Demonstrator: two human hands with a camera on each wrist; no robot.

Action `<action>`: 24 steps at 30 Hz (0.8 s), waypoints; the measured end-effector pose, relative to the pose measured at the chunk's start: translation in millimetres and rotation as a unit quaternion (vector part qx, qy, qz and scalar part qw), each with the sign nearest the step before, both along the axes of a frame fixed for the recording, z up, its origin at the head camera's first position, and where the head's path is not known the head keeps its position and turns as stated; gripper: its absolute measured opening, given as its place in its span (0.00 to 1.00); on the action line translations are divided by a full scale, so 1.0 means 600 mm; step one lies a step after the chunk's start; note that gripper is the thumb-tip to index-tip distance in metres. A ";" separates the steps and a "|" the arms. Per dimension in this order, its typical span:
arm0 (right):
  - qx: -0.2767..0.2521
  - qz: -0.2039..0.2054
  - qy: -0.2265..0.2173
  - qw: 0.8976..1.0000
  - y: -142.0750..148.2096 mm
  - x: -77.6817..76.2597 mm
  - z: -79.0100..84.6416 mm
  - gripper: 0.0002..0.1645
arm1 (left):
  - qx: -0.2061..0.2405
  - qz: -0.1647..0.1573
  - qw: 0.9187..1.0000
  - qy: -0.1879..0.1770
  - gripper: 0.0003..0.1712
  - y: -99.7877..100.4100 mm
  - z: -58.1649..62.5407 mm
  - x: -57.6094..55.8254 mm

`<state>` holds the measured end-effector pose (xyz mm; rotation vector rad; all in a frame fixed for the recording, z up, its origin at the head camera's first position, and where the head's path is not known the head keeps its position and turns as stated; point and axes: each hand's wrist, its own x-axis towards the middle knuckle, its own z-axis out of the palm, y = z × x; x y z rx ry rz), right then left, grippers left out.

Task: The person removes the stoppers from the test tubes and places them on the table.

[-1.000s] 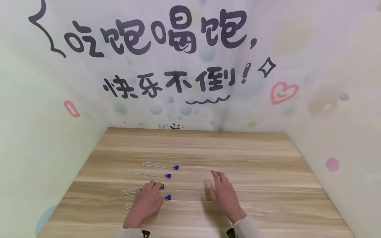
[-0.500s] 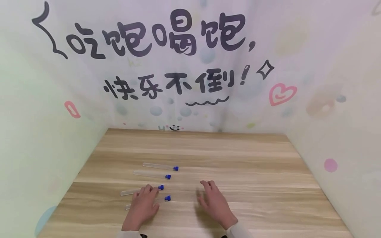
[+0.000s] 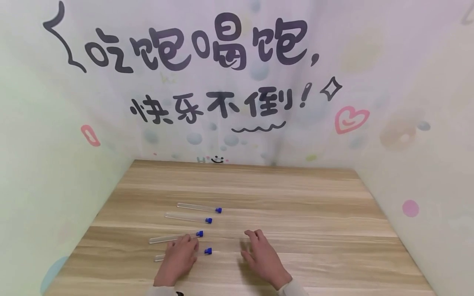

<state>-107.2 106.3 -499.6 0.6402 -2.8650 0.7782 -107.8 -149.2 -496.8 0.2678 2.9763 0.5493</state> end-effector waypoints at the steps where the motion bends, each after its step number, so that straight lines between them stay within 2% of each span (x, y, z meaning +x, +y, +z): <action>1: 0.000 0.001 -0.002 1.000 0.000 0.001 0.000 0.30 | 0.000 -0.002 1.000 0.003 0.10 0.002 -0.002 0.000; 6: 0.005 0.014 -0.012 1.000 -0.001 0.005 0.002 0.29 | 0.006 -0.023 1.000 0.018 0.12 0.014 -0.008 0.002; 12: 0.008 0.029 -0.036 0.999 -0.003 0.006 0.001 0.28 | 0.021 -0.089 0.994 0.064 0.11 0.036 -0.001 0.003; 15: 0.005 0.036 -0.058 0.998 -0.003 0.007 0.001 0.29 | 0.025 -0.117 0.990 0.076 0.11 0.049 0.003 0.004; 19: 0.009 0.048 -0.071 0.996 -0.002 0.008 0.003 0.31 | 0.031 -0.136 0.987 0.080 0.12 0.068 0.006 0.008; 24: 0.027 0.048 -0.059 0.997 0.000 0.012 0.010 0.31 | 0.010 -0.147 0.984 0.100 0.10 0.089 0.011 0.014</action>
